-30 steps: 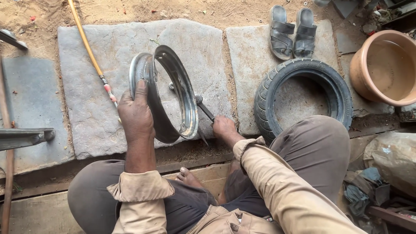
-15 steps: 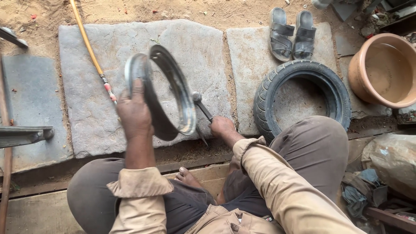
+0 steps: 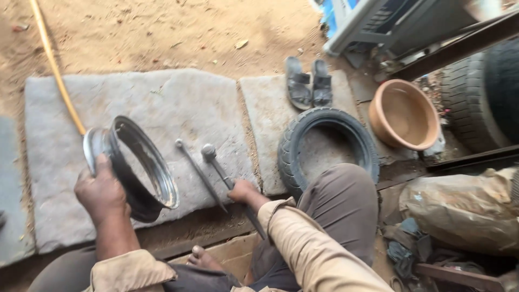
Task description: Repairing or straightening a motorcycle wheel rim using a hammer and a metal punch tool.
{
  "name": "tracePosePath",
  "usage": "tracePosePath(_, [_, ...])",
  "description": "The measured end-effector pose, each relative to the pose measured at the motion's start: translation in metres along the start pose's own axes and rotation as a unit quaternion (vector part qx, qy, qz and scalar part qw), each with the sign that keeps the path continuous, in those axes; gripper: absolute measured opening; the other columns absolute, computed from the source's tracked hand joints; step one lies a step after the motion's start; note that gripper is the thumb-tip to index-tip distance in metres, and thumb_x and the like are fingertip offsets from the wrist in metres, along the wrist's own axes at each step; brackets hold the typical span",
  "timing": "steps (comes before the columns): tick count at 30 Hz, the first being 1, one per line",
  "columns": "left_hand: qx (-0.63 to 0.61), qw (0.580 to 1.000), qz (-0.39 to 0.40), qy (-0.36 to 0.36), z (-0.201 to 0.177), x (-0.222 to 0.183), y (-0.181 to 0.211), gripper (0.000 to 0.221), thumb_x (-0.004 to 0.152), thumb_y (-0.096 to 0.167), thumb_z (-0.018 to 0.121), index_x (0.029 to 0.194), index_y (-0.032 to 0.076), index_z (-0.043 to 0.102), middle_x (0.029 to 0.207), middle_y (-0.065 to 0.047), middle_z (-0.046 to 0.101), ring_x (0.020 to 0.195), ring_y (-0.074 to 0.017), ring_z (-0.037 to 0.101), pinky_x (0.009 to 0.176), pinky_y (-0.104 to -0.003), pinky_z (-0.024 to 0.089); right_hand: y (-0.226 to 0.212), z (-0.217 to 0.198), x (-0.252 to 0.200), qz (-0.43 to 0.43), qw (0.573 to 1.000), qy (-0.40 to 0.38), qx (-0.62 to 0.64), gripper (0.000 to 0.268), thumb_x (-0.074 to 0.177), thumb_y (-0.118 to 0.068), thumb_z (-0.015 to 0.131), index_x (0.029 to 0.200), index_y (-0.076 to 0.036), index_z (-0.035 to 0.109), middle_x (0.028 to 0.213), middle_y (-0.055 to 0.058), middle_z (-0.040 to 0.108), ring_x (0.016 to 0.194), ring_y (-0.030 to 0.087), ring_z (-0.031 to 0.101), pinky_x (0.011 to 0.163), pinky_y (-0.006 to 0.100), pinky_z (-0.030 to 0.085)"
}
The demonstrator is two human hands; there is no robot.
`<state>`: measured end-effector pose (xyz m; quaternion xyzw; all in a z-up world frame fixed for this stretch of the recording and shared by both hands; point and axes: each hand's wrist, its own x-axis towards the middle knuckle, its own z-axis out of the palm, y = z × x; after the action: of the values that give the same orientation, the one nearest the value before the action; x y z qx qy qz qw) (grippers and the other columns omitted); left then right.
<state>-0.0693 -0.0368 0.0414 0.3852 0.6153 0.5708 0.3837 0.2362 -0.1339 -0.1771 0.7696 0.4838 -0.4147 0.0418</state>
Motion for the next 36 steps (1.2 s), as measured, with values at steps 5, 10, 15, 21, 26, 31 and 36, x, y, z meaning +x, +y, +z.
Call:
tracePosePath(5, [-0.072, 0.997, -0.014, -0.013, 0.007, -0.003, 0.000, 0.024, 0.110, 0.017, 0.066, 0.113, -0.006, 0.070, 0.098, -0.006, 0.072, 0.082, -0.0110, 0.064, 0.071, -0.028, 0.053, 0.014, 0.019, 0.008, 0.014, 0.997, 0.000, 0.082, 0.046, 0.085, -0.042, 0.069, 0.117, -0.009, 0.072, 0.107, 0.018, 0.077, 0.101, 0.032, 0.075, 0.090, 0.043, 0.058])
tracePosePath(10, [-0.091, 0.995, -0.003, -0.037, 0.018, -0.008, -0.011, 0.026, 0.110, 0.016, 0.064, 0.123, -0.006, 0.071, 0.105, -0.006, 0.073, 0.088, -0.0104, 0.067, 0.077, -0.027, 0.055, 0.029, 0.028, 0.011, -0.013, 0.994, 0.047, 0.096, 0.058, 0.092, -0.054, 0.068, 0.124, -0.006, 0.067, 0.117, 0.021, 0.071, 0.112, 0.036, 0.067, 0.097, 0.046, 0.052])
tracePosePath(15, [-0.038, 0.997, -0.063, -0.026, 0.020, -0.012, -0.016, 0.029, 0.106, 0.020, 0.065, 0.114, -0.007, 0.072, 0.096, -0.007, 0.071, 0.080, -0.0131, 0.066, 0.071, -0.030, 0.054, 0.021, 0.020, -0.002, -0.007, 0.987, 0.128, 0.098, 0.059, 0.096, -0.057, 0.063, 0.119, -0.003, 0.066, 0.108, 0.023, 0.071, 0.102, 0.038, 0.069, 0.091, 0.049, 0.053])
tracePosePath(21, [-0.005, 0.997, -0.065, -0.034, 0.019, -0.008, -0.033, 0.038, 0.110, 0.026, 0.067, 0.117, -0.011, 0.070, 0.097, -0.011, 0.069, 0.081, -0.0168, 0.063, 0.072, -0.035, 0.052, 0.003, -0.006, -0.032, 0.014, 0.942, -0.024, 0.336, 0.058, 0.096, -0.054, 0.059, 0.117, -0.001, 0.063, 0.085, 0.017, 0.075, 0.071, 0.032, 0.073, 0.066, 0.046, 0.063])
tracePosePath(26, [0.085, 0.996, 0.030, -0.006, 0.022, 0.003, -0.069, 0.075, 0.106, 0.023, 0.068, 0.165, 0.011, 0.022, 0.119, -0.012, 0.069, 0.098, -0.0229, 0.066, 0.084, -0.040, 0.053, 0.080, 0.063, 0.110, 0.001, 0.994, 0.021, 0.106, 0.064, 0.093, -0.060, 0.068, 0.097, 0.004, 0.077, 0.083, 0.017, 0.077, 0.073, 0.026, 0.076, 0.066, 0.041, 0.060])
tracePosePath(31, [-0.022, 0.996, 0.083, 0.016, 0.025, 0.005, -0.073, 0.080, 0.099, 0.019, 0.071, 0.160, 0.005, 0.022, 0.104, -0.006, 0.065, 0.085, -0.0175, 0.060, 0.077, -0.036, 0.054, 0.040, -0.010, 0.027, 0.056, 0.891, -0.049, 0.449, 0.045, 0.094, -0.032, 0.070, 0.119, 0.004, 0.057, 0.087, 0.022, 0.069, 0.055, 0.034, 0.068, 0.045, 0.047, 0.057])
tracePosePath(36, [-0.069, 0.995, -0.064, -0.032, 0.036, -0.005, -0.065, 0.032, 0.104, 0.025, 0.066, 0.093, -0.005, 0.068, 0.077, -0.002, 0.059, 0.064, -0.0109, 0.050, 0.055, -0.030, 0.041, 0.029, -0.038, -0.004, 0.073, 0.890, -0.030, 0.449, 0.042, 0.096, -0.035, 0.067, 0.116, 0.002, 0.062, 0.084, 0.014, 0.068, 0.053, 0.023, 0.063, 0.046, 0.039, 0.055])
